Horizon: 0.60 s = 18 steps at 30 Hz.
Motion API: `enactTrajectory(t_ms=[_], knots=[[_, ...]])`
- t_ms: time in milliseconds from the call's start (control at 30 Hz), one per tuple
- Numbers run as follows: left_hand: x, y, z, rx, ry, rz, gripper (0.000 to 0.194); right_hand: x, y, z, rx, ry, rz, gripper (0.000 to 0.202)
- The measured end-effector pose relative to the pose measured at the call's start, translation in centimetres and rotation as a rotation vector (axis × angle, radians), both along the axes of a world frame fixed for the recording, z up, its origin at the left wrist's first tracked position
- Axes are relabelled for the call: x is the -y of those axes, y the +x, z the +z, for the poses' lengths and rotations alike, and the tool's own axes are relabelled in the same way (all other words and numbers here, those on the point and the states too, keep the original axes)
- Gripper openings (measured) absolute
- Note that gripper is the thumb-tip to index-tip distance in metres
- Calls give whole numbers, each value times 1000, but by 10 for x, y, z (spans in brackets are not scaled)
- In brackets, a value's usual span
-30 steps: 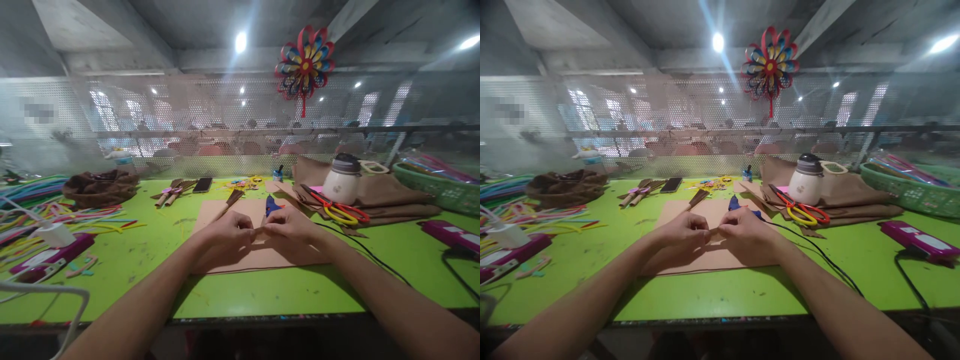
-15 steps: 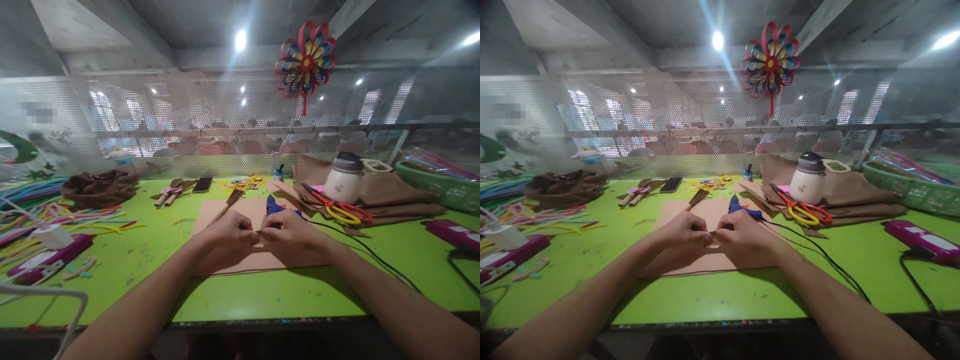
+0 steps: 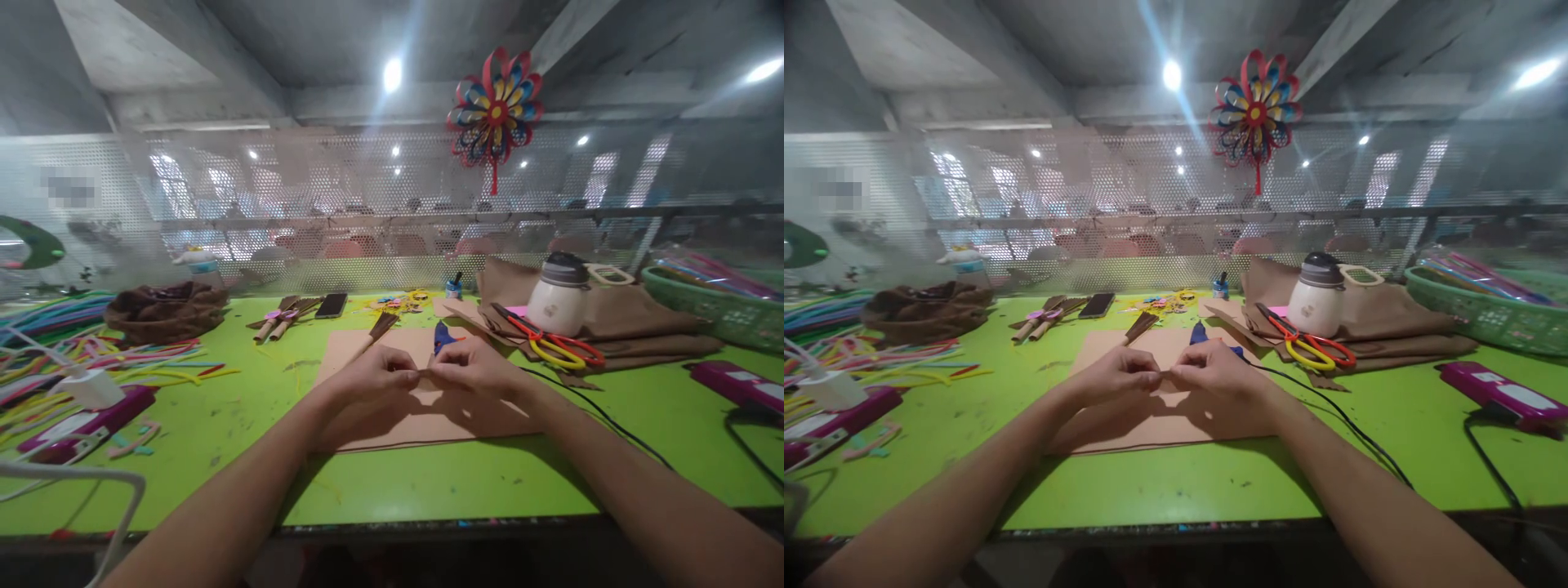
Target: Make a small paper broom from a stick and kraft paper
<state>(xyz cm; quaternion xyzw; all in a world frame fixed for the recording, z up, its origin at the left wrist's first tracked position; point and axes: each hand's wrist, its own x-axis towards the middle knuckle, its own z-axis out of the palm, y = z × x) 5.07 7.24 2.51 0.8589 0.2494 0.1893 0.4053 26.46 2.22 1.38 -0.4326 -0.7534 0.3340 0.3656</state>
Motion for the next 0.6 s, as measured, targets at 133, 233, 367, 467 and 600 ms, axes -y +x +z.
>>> enactTrajectory(t_ms=[133, 233, 367, 467, 600], knots=[[-2, -5, 5, 73, -212, -89, 22, 0, 6, 1, -459, -125, 155, 38], [5, -5, 5, 109, -380, -172, 24, 7, 4, 5, -557, -190, 346, 33], [15, 1, 3, 111, -529, -269, 23, 17, -1, 12, -321, -164, 476, 24], [18, 4, 0, 136, -571, -243, 24, 20, -2, 17, -254, -106, 494, 18], [20, 6, -4, 209, -618, -214, 24, 21, -1, 19, -285, -81, 538, 22]])
